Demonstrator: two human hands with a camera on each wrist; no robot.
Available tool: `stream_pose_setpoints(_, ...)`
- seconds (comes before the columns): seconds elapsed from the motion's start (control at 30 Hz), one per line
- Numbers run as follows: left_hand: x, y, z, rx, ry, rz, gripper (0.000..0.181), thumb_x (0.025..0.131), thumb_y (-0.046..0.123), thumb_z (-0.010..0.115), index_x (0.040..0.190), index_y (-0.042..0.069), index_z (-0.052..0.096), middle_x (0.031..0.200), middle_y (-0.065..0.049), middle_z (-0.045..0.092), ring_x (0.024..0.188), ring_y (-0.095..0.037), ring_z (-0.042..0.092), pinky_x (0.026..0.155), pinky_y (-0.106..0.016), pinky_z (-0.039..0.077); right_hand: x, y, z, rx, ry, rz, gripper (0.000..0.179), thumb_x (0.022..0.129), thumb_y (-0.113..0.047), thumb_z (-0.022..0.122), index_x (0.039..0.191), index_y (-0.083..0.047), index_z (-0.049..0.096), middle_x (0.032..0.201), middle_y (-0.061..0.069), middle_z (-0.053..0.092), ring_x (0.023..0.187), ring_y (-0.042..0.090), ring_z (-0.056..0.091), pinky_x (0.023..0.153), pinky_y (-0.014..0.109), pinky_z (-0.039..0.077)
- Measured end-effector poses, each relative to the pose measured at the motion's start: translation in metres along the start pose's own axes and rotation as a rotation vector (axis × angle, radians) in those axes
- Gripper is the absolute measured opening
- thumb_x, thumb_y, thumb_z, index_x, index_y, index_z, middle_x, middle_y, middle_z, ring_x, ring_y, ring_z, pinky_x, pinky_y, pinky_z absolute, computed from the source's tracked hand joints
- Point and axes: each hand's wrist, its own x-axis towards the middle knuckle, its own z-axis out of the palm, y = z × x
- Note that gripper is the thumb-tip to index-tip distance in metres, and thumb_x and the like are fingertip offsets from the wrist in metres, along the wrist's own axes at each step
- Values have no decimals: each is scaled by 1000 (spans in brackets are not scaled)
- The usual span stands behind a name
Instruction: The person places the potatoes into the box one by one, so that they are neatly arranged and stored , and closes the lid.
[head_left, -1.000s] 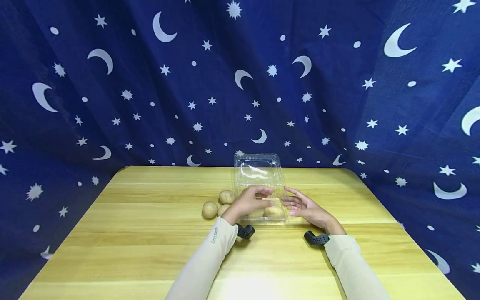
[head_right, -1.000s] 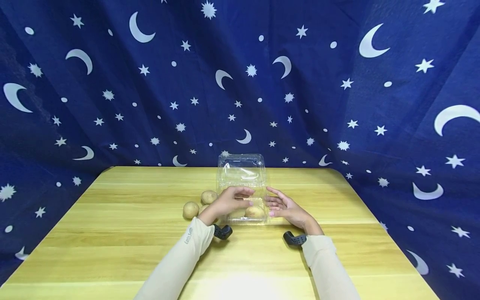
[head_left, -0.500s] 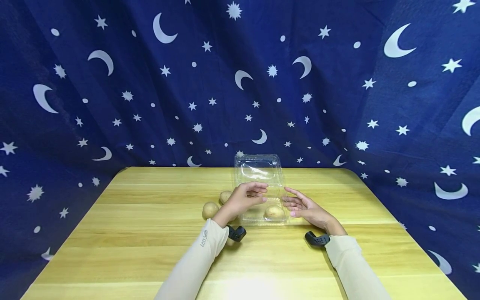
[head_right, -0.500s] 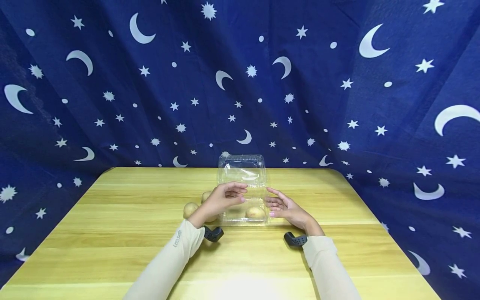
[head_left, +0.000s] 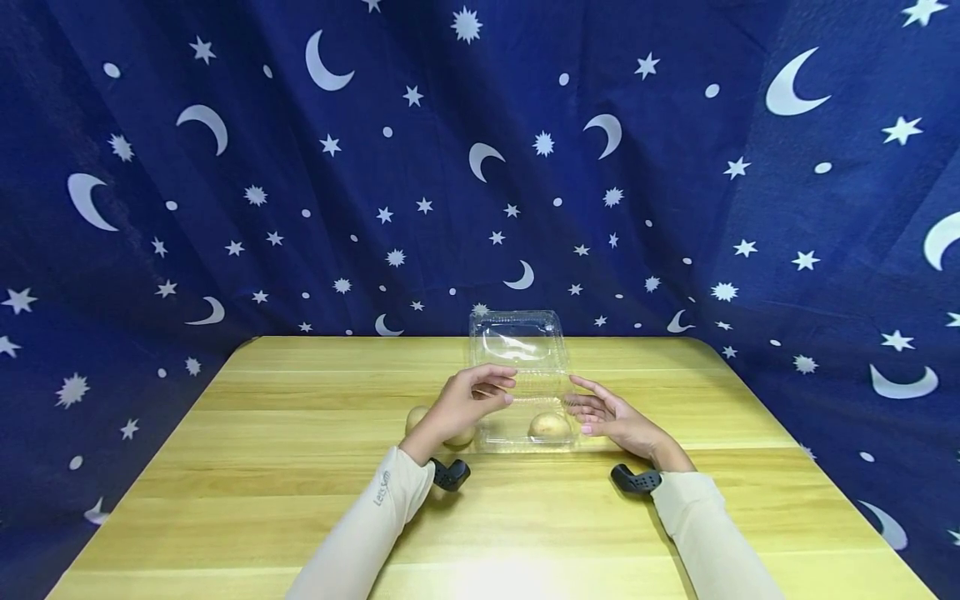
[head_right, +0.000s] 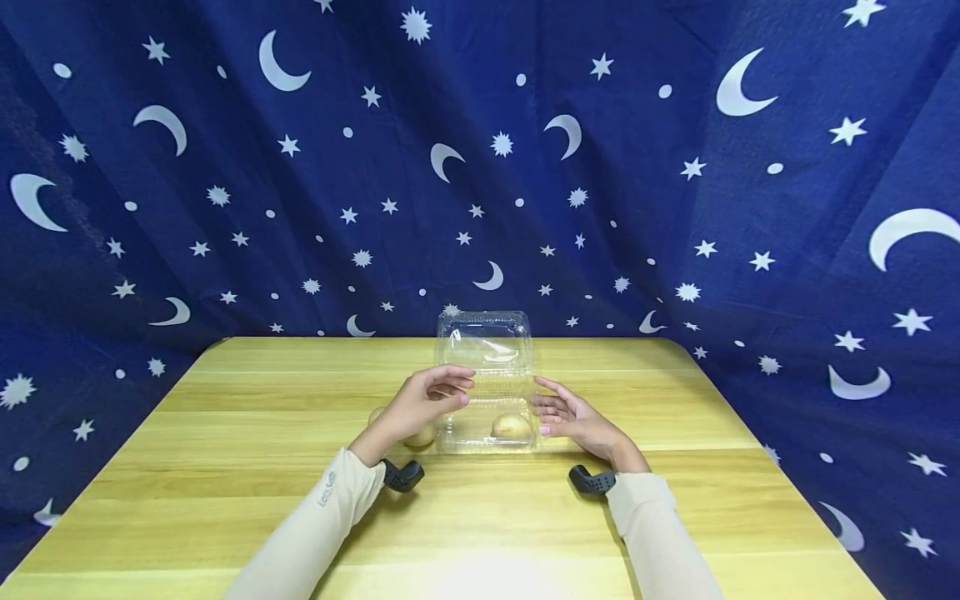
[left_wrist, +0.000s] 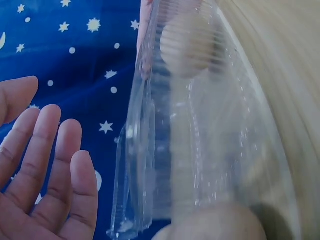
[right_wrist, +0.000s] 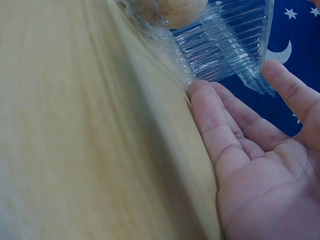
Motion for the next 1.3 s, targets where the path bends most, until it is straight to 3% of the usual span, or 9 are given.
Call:
stream_pose_setpoints(0.3, -13, -6, -17, 30, 6, -4, 34, 102, 7, 74, 136, 0, 71, 127, -18, 76, 108, -26, 73, 96, -35, 58, 0, -1, 0, -12, 3, -9, 86, 103, 1, 67, 172, -5, 17, 164, 45, 25, 135, 12, 58, 112, 24, 48)
stream_pose_setpoints(0.5, -19, -14, -27, 33, 18, 26, 34, 102, 7, 73, 135, -2, 71, 126, -20, 76, 107, -26, 73, 94, -32, 58, 0, -1, 1, -7, 4, -11, 85, 103, 2, 67, 172, -5, 18, 163, 47, 24, 135, 12, 59, 113, 24, 48)
stream_pose_setpoints(0.67, -22, -20, -35, 20, 32, 37, 35, 103, 6, 72, 135, -6, 68, 127, -27, 73, 108, -27, 73, 95, -31, 57, 1, -1, 1, -1, 2, -8, 86, 103, 1, 68, 173, -6, 18, 163, 47, 24, 135, 11, 59, 112, 24, 48)
stream_pose_setpoints(1.1, -26, -26, -54, -21, 15, 0, 39, 103, 3, 71, 138, -12, 63, 132, -33, 69, 113, -27, 70, 98, -28, 55, 0, 0, 0, -1, 10, -5, 84, 103, 2, 66, 173, -7, 21, 165, 43, 27, 137, 13, 57, 112, 24, 48)
stream_pose_setpoints(1.3, -30, -33, -66, -26, 15, -25, 37, 103, 2, 70, 136, -12, 65, 131, -27, 71, 110, -23, 70, 96, -27, 56, 0, 1, 0, -1, 10, -5, 84, 103, 1, 67, 173, -7, 20, 163, 44, 29, 136, 13, 58, 112, 24, 48)
